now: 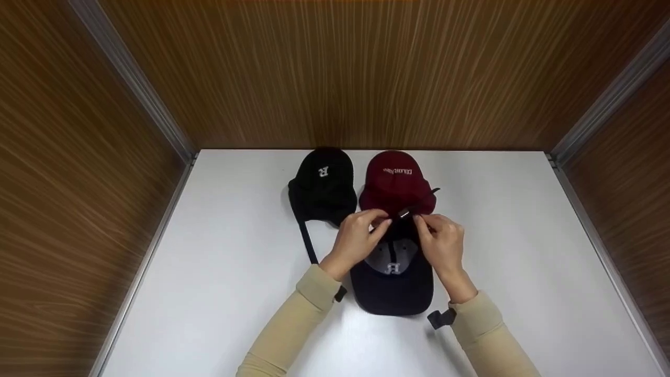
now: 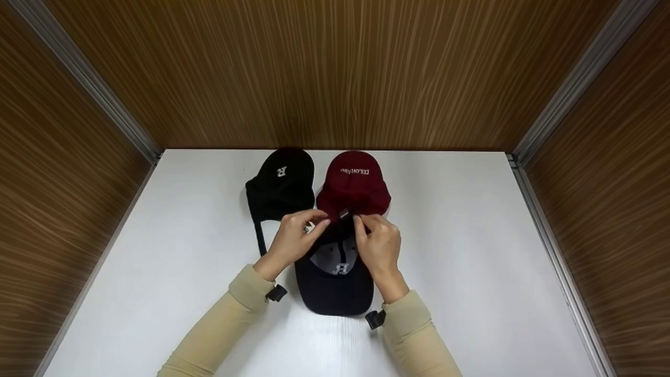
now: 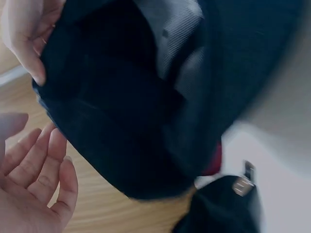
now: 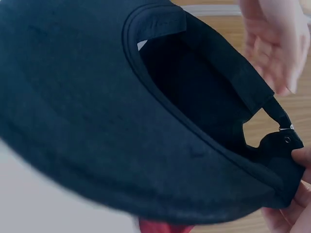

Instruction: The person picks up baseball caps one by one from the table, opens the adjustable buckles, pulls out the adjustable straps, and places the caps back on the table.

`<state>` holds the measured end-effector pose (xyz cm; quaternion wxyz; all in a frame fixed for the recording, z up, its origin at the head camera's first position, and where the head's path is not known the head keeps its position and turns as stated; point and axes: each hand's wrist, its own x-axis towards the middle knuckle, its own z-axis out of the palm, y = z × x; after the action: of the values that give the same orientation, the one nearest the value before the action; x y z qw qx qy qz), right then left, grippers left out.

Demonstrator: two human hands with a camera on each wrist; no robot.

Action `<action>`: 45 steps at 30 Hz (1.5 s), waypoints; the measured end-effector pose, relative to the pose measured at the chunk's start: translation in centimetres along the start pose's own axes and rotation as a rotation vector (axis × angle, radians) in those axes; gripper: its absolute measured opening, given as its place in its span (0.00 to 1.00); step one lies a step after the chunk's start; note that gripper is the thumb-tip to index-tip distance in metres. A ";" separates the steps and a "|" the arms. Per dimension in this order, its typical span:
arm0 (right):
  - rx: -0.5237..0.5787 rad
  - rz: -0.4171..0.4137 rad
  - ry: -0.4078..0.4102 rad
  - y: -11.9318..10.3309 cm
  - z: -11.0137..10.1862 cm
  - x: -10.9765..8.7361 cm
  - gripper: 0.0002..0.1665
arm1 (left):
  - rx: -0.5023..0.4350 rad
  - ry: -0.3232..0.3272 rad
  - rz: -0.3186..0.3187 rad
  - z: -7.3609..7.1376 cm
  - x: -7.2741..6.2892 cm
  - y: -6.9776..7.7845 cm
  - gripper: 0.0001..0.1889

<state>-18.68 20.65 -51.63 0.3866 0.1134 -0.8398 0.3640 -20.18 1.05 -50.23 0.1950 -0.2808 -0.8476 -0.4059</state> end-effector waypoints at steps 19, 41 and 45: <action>0.007 -0.047 0.022 -2.3 0.4 -0.3 0.07 | -0.210 -0.036 -0.190 0.5 1.1 2.0 0.12; -0.022 -0.122 0.030 -2.2 0.5 -0.6 0.05 | -0.297 0.014 -0.380 0.8 1.8 2.3 0.12; -0.044 -0.106 0.039 -2.1 0.6 -0.6 0.05 | -0.283 0.034 -0.360 0.9 1.6 2.3 0.12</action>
<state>-17.63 18.70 -51.23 0.4240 0.1422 -0.8326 0.3266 -20.01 3.50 -48.53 0.0921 -0.1428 -0.8153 -0.5536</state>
